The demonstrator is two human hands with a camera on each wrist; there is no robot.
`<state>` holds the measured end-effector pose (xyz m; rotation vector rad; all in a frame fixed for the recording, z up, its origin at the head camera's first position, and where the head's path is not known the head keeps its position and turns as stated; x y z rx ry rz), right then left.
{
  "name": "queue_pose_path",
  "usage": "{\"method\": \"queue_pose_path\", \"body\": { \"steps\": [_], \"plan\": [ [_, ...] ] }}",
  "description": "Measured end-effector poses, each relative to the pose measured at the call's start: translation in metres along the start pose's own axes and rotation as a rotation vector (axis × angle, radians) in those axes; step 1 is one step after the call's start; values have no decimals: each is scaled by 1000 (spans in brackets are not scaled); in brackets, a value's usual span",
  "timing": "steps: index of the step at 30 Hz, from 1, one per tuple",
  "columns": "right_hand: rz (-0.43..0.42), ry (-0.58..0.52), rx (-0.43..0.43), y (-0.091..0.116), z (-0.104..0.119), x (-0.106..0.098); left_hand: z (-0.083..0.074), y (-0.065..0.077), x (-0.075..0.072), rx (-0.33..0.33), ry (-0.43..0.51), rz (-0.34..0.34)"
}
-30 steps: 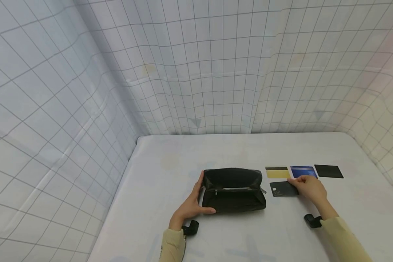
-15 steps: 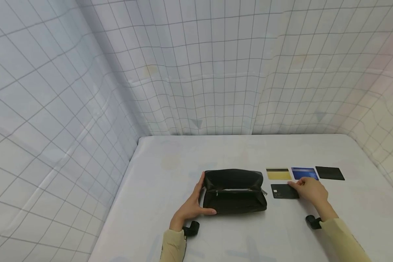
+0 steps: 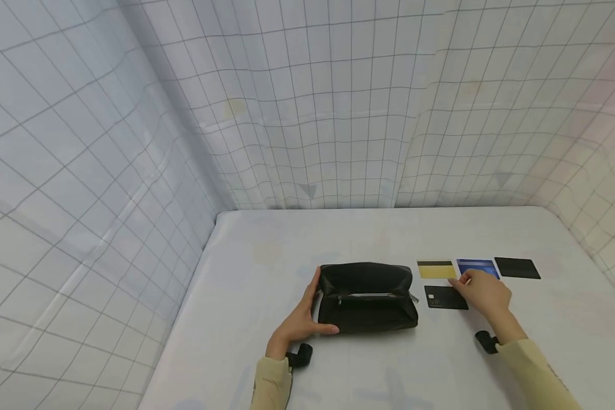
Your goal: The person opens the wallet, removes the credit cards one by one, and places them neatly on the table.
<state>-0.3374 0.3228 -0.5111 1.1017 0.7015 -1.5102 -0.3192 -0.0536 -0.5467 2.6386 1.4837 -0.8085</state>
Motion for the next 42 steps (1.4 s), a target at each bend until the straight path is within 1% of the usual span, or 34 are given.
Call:
{"method": "queue_pose_path", "body": {
  "steps": [2, 4, 8, 10, 12, 15, 17, 20, 23, 27, 28, 31, 35, 38, 42],
  "plan": [
    [-10, -12, -41, 3, 15, -5, -3, 0, 0, 4, -5, -3],
    [-21, -36, -95, 5, 32, -10, -12, 0, -1, 8, 0, -3],
    [-55, -108, -246, 15, 73, -20, -30, 1, -4, 15, 18, 6],
    [-71, -152, -327, 20, 92, -23, -34, 1, -4, 17, 24, 9],
    [-67, -187, -398, 26, 110, -23, -29, 0, -3, 17, 11, 10],
    [-33, -214, -483, 34, 134, -17, -15, 1, -2, 18, -12, 7],
    [-2, -215, -519, 39, 148, -11, -5, 1, 0, 15, -19, 7],
    [19, -190, -555, 44, 164, -2, -1, 1, 0, 16, -2, 6],
    [21, -154, -556, 46, 175, 5, 1, 2, 0, 3, 16, 7],
    [37, -107, -536, 46, 183, 13, -2, 1, -1, -4, -5, 7],
    [49, -99, -534, 46, 183, 16, -4, 1, -1, 1, -10, 6],
    [85, -73, -522, 45, 184, 23, -20, 0, -3, 25, 3, 6],
    [109, -56, -510, 43, 183, 30, -36, 0, -5, 14, 35, 29],
    [151, -51, -499, 41, 180, 37, -37, 1, -4, -11, 27, 48],
    [209, -45, -480, 39, 177, 47, -39, 0, -4, 1, 30, 53]
  ]
}}
Point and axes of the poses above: each hand's wrist, its own y-axis away from the middle knuckle, its own x-axis out of the palm, z = x × y, the point moved 10 cm from there along -y, towards the middle knuckle, and after that the axes turned 7 degrees about x, right-handed, at the moved point
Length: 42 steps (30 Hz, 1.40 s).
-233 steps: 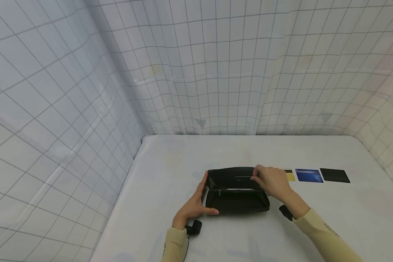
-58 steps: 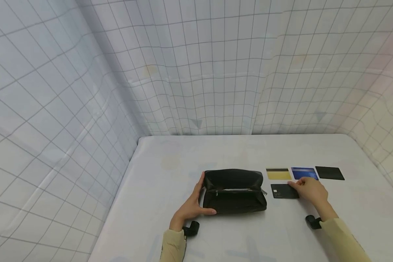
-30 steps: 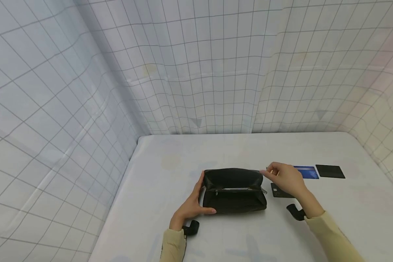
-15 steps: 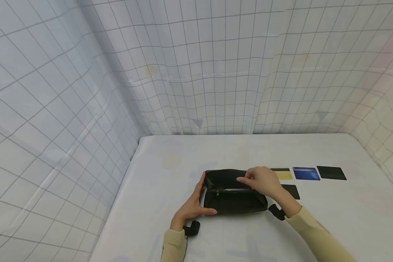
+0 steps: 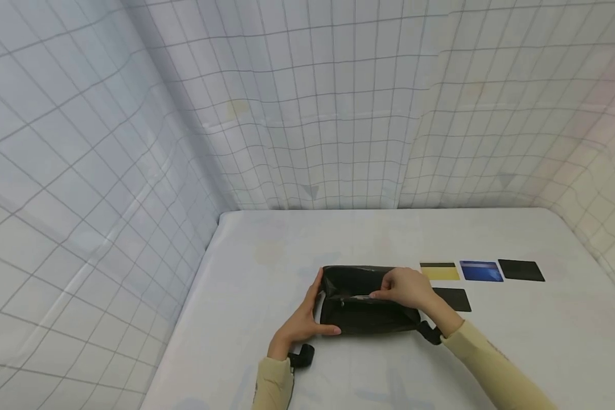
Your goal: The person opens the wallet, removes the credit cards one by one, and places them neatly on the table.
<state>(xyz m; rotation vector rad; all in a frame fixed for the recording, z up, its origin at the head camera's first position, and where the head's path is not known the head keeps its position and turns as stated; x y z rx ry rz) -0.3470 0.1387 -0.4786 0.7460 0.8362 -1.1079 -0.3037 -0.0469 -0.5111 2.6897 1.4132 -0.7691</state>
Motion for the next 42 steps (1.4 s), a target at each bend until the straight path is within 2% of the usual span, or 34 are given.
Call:
{"method": "queue_pose_path", "body": {
  "steps": [20, 27, 34, 42],
  "plan": [
    [-98, 33, 52, -1, 3, -4, 2, 0, -2, 2, 1, -14],
    [-187, 70, 25, 3, 7, -8, 0, 1, -2, 20, 21, -28],
    [-315, 107, -26, 5, 11, -15, 1, 1, -1, 5, 32, -18],
    [-366, 140, -36, 5, 11, -18, 1, 2, 0, -27, 31, -4]
  ]
}}
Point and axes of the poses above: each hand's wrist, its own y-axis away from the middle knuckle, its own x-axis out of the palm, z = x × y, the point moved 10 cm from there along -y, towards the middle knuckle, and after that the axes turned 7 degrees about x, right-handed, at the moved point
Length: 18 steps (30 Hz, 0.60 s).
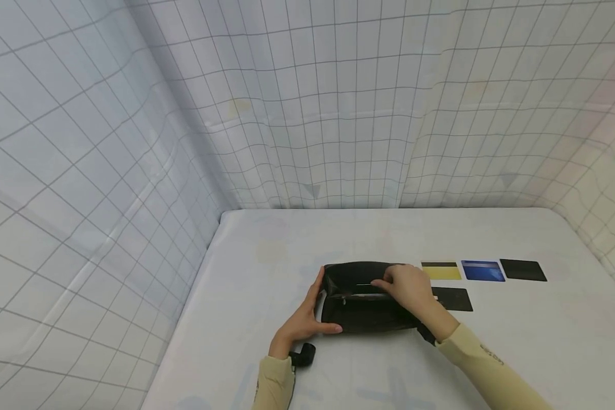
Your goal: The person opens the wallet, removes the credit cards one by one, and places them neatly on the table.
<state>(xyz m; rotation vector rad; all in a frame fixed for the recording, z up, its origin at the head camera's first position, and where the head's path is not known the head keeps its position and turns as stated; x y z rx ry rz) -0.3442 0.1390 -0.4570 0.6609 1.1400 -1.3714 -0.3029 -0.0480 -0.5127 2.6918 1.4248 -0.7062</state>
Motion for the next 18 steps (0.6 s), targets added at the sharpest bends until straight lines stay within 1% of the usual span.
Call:
{"method": "queue_pose_path", "body": {
  "steps": [4, 11, 18],
  "plan": [
    [-11, 20, -17, -1, 0, -2, 1, -1, 0, 12, -7, -12],
    [-5, 36, -25, -1, -1, -1, 34, -2, 2, 11, -41, -44],
    [7, 35, -22, -1, -3, 1, 38, -1, 2, 12, -23, -42]
  ]
}}
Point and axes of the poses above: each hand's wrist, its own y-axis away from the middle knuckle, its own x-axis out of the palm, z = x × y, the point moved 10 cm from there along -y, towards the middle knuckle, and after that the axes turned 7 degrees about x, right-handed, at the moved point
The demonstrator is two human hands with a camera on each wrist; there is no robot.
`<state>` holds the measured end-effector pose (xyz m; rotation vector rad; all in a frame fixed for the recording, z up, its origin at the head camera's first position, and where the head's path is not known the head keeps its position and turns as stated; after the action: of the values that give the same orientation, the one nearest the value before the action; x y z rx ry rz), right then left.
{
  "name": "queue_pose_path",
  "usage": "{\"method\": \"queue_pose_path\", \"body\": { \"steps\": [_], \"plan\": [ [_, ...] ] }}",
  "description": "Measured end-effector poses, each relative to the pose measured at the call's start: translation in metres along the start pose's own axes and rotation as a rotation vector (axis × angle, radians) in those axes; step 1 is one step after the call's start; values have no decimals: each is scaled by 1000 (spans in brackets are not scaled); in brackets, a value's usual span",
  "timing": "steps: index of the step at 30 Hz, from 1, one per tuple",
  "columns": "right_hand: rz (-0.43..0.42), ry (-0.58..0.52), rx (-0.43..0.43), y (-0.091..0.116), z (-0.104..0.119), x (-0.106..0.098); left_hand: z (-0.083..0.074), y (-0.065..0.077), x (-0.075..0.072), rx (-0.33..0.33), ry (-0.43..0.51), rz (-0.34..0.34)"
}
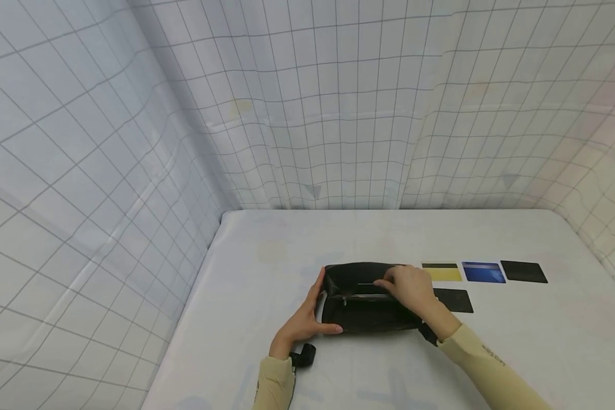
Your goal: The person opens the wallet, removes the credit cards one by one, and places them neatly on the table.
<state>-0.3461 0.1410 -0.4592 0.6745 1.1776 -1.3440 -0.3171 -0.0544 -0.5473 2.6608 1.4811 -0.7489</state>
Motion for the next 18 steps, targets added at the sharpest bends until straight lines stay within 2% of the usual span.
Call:
{"method": "queue_pose_path", "body": {
  "steps": [5, 17, 18],
  "plan": [
    [12, -18, 6, 0, -2, 2, -1, -1, 0, 25, -16, -4],
    [3, -27, -25, 1, 2, 1, -5, 0, 0, -10, -6, 3],
    [4, -25, -27, 1, 2, 1, 0, 0, 0, -8, -8, 0]
  ]
}}
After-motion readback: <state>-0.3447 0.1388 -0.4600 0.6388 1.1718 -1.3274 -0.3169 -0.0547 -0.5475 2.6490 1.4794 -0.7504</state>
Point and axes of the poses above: each hand's wrist, its own y-axis away from the middle knuckle, its own x-axis out of the palm, z = x × y, the point moved 10 cm from there along -y, towards the middle knuckle, and after that the axes turned 7 degrees about x, right-handed, at the moved point
